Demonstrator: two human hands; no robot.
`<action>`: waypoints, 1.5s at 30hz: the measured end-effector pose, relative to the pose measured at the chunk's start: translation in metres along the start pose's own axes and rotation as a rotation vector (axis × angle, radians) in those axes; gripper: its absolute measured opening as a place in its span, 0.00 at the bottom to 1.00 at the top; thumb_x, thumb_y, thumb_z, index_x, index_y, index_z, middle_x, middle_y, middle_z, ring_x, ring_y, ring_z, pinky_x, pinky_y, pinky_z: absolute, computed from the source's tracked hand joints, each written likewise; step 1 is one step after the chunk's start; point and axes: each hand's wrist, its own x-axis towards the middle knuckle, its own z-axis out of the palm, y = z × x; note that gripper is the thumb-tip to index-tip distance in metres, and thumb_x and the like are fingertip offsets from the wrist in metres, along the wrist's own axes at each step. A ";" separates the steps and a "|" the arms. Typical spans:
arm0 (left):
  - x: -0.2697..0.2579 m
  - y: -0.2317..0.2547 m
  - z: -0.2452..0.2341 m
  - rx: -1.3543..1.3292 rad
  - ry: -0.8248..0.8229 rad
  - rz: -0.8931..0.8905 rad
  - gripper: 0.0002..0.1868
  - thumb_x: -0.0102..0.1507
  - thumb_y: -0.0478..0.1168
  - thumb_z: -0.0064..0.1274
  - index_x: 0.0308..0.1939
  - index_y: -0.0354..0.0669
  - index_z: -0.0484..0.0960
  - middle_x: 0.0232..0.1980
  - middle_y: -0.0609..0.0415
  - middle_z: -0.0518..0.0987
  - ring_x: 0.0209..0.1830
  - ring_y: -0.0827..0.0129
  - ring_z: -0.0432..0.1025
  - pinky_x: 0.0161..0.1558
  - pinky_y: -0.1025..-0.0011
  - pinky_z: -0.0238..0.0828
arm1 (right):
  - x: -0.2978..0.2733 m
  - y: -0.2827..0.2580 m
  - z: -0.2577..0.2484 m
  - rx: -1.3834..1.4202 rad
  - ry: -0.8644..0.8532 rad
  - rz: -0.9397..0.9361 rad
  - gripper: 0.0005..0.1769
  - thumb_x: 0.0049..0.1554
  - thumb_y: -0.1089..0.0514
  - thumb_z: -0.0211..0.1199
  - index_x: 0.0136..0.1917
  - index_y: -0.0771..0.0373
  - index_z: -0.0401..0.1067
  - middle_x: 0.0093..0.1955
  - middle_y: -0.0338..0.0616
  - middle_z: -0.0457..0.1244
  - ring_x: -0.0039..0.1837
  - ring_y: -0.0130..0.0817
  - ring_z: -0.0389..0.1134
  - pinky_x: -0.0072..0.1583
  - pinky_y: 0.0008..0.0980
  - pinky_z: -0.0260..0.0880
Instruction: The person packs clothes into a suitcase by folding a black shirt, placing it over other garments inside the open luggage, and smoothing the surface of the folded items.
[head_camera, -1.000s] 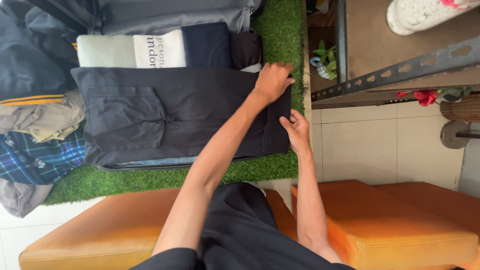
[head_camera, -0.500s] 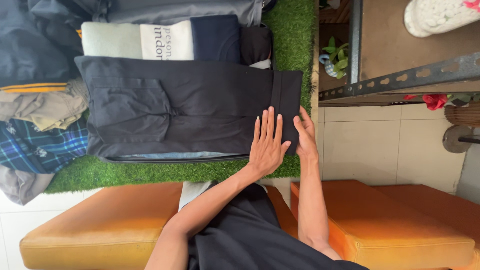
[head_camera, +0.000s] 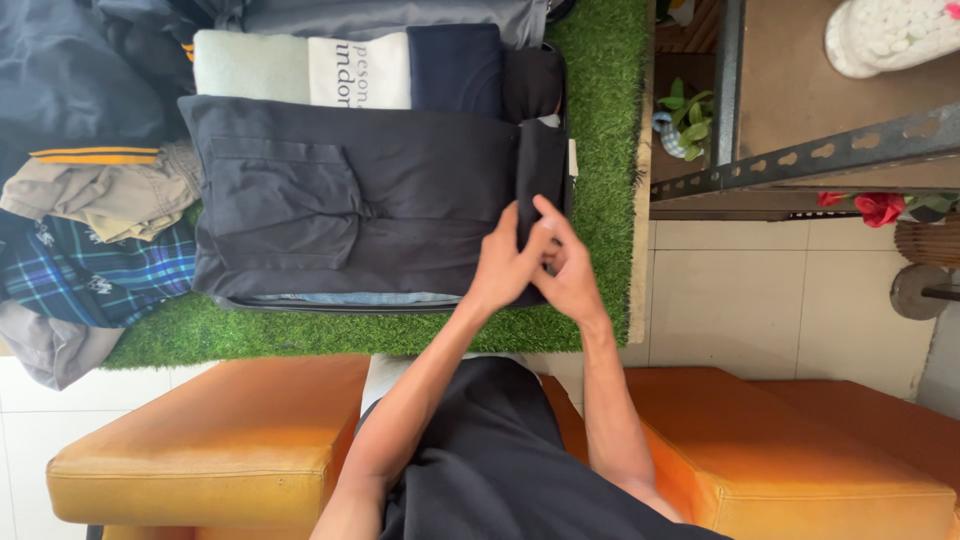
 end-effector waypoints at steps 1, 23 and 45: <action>0.000 -0.007 -0.005 -0.093 0.012 -0.053 0.31 0.67 0.49 0.53 0.65 0.26 0.69 0.36 0.40 0.85 0.35 0.58 0.84 0.37 0.68 0.81 | -0.003 0.003 0.004 0.040 -0.077 -0.032 0.45 0.59 0.72 0.65 0.83 0.69 0.46 0.68 0.48 0.60 0.63 0.29 0.67 0.60 0.29 0.70; -0.045 -0.065 -0.028 -0.415 -0.017 0.020 0.28 0.70 0.27 0.47 0.72 0.36 0.55 0.53 0.46 0.81 0.43 0.78 0.77 0.43 0.79 0.76 | 0.007 0.022 -0.004 -0.372 0.302 0.290 0.29 0.61 0.57 0.65 0.71 0.73 0.64 0.47 0.49 0.72 0.46 0.27 0.74 0.46 0.24 0.75; -0.044 -0.054 -0.060 -0.310 -0.134 -0.058 0.37 0.64 0.27 0.57 0.72 0.37 0.55 0.46 0.50 0.79 0.43 0.74 0.81 0.43 0.74 0.81 | 0.001 0.005 -0.006 -0.085 0.008 0.341 0.54 0.53 0.67 0.69 0.83 0.61 0.41 0.57 0.56 0.69 0.55 0.36 0.73 0.53 0.35 0.77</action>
